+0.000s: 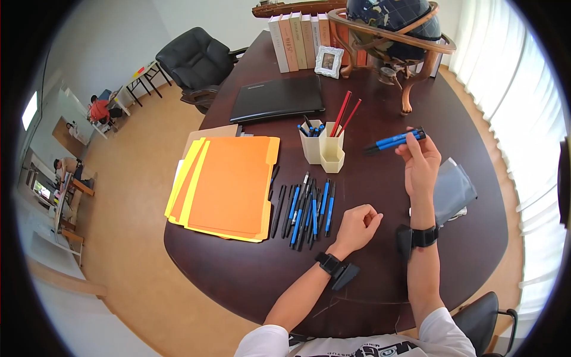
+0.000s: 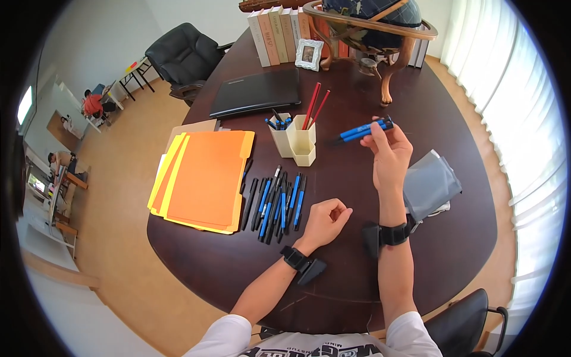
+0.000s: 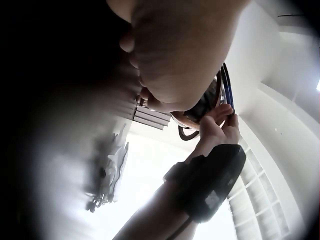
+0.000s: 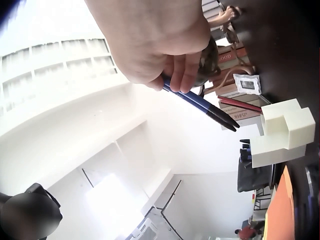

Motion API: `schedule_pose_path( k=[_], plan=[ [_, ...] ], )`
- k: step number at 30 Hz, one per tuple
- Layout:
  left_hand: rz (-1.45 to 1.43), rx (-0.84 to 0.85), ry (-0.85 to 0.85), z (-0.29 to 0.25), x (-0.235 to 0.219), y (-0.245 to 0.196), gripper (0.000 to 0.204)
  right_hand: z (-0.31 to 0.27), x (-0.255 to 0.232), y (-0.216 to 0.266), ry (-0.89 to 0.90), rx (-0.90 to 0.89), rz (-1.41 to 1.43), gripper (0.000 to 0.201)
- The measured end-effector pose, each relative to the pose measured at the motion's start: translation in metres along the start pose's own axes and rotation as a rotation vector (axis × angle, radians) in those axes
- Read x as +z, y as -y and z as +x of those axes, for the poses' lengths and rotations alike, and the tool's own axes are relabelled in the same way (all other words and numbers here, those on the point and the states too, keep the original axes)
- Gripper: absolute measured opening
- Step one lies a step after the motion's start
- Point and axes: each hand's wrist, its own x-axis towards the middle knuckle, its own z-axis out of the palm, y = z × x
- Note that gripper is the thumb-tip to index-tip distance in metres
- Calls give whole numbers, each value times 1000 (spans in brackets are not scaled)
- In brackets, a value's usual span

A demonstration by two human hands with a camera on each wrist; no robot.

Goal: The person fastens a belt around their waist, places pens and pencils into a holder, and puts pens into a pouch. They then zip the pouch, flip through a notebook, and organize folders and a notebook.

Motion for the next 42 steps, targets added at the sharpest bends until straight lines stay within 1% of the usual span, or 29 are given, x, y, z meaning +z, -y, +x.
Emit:
schedule_pose_path(
  k=[2, 5, 7, 10, 13, 16, 18, 20, 23, 26, 29, 33, 36, 40, 42],
  plan=[
    [0, 23, -10, 0, 0, 4, 16, 9, 22, -4, 46, -18, -13, 20],
    [-8, 14, 11, -1, -1, 4, 12, 31, 54, -10, 131, -47, -58, 20],
    [-9, 14, 8, 0, -2, 2, 14, 41, 71, -19, 172, -50, -95, 20],
    [10, 9, 22, -1, -1, 2, 13, 50, 90, -40, 230, -27, -149, 18],
    [30, 2, 29, 0, -4, -6, 10, 53, 101, -49, 299, 5, -212, 16],
    [54, -8, 44, 0, -5, -5, 9, 56, 108, -55, 392, 41, -369, 15],
    [60, -8, 51, 0, -6, -5, 9, 51, 108, -55, 412, 17, -445, 28],
    [46, -4, 50, 0, -6, -6, 9, 45, 106, -53, 434, -6, -524, 46],
    [83, 30, 38, 1, -8, -12, 10, 37, 91, -43, 390, -37, -579, 58],
    [97, 72, 15, 1, 0, 7, 10, 22, 78, -22, 350, 37, -509, 55],
    [29, 54, -15, 0, 0, 4, 12, 8, 52, -23, 333, 138, -397, 39],
    [35, 36, 11, 0, 1, 6, 16, -12, 16, -41, 282, 335, -226, 22],
    [38, 54, 3, 0, 1, 5, 18, -25, -4, -59, 237, 466, 14, 16],
    [27, 33, 9, 0, 2, 7, 18, -36, -30, -93, 167, 638, 183, 14],
    [19, 29, 10, 0, 3, 8, 18, -38, -34, -100, 199, 624, 129, 13]
  ],
)
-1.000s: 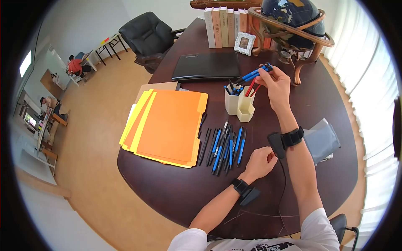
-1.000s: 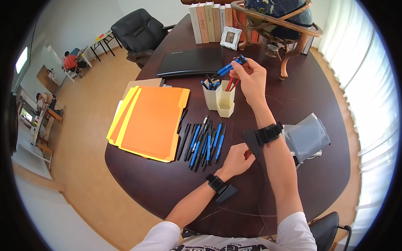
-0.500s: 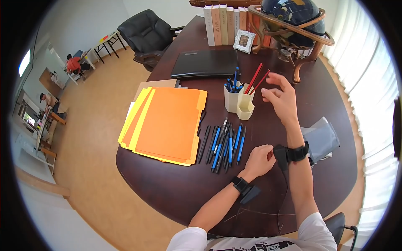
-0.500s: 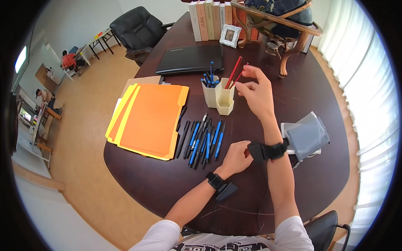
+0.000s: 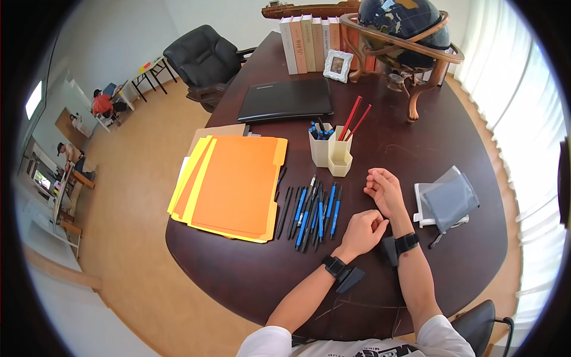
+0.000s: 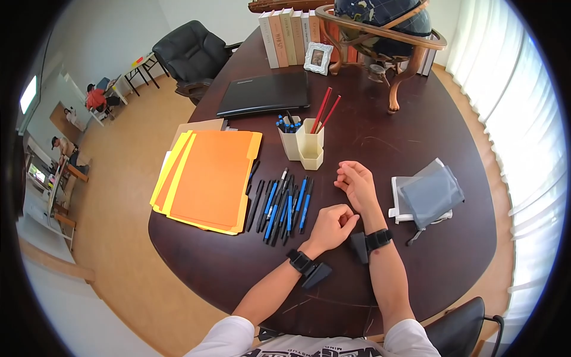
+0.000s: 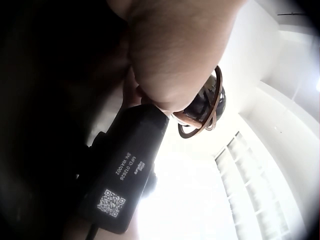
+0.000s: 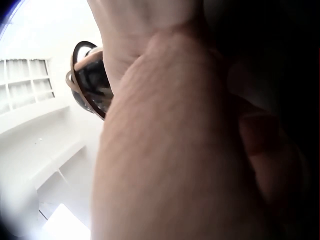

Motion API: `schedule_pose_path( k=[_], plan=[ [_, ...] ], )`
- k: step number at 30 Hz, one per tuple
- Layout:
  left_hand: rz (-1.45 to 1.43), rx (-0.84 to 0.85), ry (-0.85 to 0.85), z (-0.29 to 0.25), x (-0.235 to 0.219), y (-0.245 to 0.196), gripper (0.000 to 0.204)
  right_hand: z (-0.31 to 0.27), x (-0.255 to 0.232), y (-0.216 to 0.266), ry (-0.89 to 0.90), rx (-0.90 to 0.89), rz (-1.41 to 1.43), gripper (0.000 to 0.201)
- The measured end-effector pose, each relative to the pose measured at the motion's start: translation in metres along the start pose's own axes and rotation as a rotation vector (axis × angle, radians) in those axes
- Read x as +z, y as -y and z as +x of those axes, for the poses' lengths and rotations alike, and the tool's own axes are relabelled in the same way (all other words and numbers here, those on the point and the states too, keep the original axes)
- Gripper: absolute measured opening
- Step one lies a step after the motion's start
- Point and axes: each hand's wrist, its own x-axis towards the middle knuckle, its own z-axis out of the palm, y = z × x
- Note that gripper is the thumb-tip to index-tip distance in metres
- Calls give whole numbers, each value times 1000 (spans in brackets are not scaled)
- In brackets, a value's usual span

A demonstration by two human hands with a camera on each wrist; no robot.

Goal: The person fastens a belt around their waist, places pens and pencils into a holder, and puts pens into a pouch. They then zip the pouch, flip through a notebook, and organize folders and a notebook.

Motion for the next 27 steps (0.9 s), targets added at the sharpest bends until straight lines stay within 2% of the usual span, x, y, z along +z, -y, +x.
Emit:
schedule_pose_path(
  k=[3, 8, 14, 17, 20, 21, 23, 24, 26, 27],
  plan=[
    [3, -2, 6, -1, -1, -1, 18, 0, 6, -2, -2, -9, -88, 13],
    [30, 6, 18, 0, -1, -3, 18, 4, 3, 0, 16, 8, -29, 15],
    [-51, -90, 109, 4, -8, -10, 17, 5, 0, -1, 33, 17, -47, 14],
    [107, -73, 97, 16, -43, -31, 16, 6, -1, -1, 60, 14, -31, 13],
    [279, -72, -133, 28, -103, -43, 15, 6, -2, -2, 80, 13, -40, 11],
    [394, -45, -216, 30, -125, -31, 15, 6, -1, -1, 85, 12, -50, 11],
    [504, -174, -254, 24, -163, -15, 15, 5, 1, 0, 97, 13, -56, 10],
    [678, -268, -222, 19, -178, -10, 14, 6, 2, 1, 94, 21, -55, 10],
    [812, -487, -139, 13, -194, -6, 16, 7, 3, 1, 86, 42, -60, 10],
    [859, -464, -182, 11, -197, -1, 17, 7, 3, 1, 89, 32, -57, 10]
  ],
)
